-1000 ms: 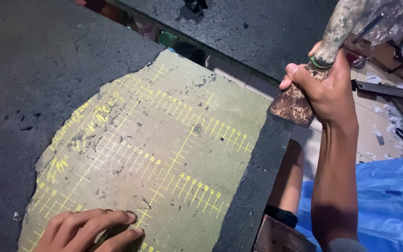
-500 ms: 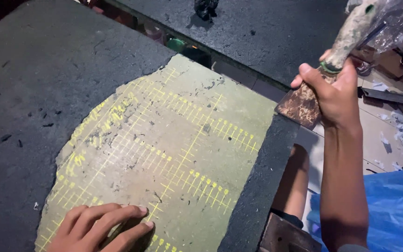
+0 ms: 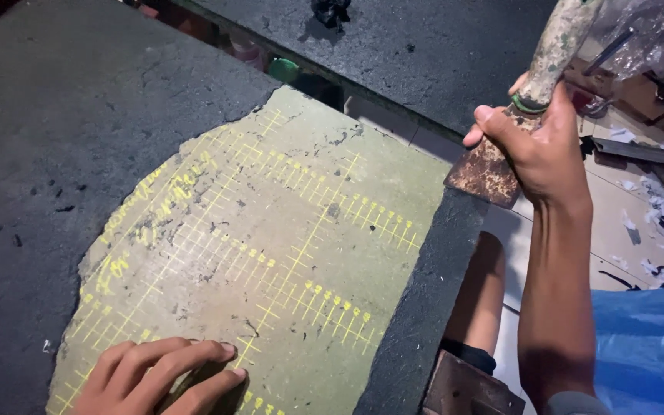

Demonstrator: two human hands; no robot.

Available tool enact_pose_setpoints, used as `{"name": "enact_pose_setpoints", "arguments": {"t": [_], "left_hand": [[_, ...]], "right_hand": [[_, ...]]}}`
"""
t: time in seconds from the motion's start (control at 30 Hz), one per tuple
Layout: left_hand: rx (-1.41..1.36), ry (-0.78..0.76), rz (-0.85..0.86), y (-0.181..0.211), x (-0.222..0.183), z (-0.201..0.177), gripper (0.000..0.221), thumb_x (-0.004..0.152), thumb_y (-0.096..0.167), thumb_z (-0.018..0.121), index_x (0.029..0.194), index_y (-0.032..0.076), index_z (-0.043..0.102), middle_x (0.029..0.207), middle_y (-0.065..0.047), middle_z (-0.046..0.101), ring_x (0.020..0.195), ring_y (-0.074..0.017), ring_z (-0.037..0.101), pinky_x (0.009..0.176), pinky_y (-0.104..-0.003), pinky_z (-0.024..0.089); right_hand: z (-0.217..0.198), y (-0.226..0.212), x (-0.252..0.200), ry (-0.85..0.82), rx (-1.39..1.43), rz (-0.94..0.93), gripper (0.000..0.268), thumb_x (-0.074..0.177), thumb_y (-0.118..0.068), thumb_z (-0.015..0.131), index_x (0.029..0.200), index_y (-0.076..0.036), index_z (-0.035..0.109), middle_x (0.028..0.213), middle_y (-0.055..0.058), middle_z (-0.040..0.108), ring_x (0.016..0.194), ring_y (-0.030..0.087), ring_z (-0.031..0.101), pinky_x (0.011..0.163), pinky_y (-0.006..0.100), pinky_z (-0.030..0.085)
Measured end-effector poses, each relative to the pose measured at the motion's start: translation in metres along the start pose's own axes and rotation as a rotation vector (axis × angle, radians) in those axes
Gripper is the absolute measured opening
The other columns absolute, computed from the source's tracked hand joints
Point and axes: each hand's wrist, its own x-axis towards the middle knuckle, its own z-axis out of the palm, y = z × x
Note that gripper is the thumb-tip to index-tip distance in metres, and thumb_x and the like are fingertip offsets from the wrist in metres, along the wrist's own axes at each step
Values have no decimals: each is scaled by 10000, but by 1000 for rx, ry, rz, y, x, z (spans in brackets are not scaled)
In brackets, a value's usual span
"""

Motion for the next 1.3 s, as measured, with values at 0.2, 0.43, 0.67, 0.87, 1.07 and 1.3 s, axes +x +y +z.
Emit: {"name": "enact_pose_setpoints", "arguments": {"t": [0.2,0.43,0.67,0.87,1.07,1.3], "left_hand": [[31,44,23,-5,-4,8,300,890,477,621,1185,454,671,1290,195,666,1074,-160,634,899,-383,447],[5,-15,-26,-3,-6,6,406,823,585,678,1210,462,685,1310,190,679,1135,-172,638,910,-406,452],[7,-6,-31,0,-4,4,378,833,580,675,1194,471,689,1284,204,693,1110,-156,651,900,-397,461],[-25,-19,7,-1,0,-3,428,849,557,685,1252,415,680,1307,158,694,1131,-162,649,905,-405,455],[-2,23,14,0,1,0,378,853,542,682,1211,422,681,1280,172,700,1097,-157,659,896,-382,454],[-26,-74,-23,-4,-5,3,442,816,621,691,1232,470,691,1318,193,679,1167,-183,626,940,-452,455]], "right_hand": [[0,2,0,34,-43,135,1067,1020,-349,670,1551,202,-75,883,37,749,1544,131,502,1285,495,-99],[1,-5,-3,15,-23,-4,550,1030,-284,666,1379,-19,334,840,62,703,1138,133,673,1315,485,135],[-2,9,6,92,242,209,484,934,-225,745,1248,-110,395,892,78,679,809,159,712,899,315,595],[-3,15,6,120,315,106,370,989,-170,721,1180,-149,405,824,81,663,766,156,703,865,348,602],[-4,14,3,51,216,50,304,1017,-117,663,1163,-148,398,788,106,645,774,177,697,960,335,569],[-4,8,2,2,84,46,418,1022,-204,672,1274,-107,353,884,84,652,855,170,721,1157,369,476]]}}
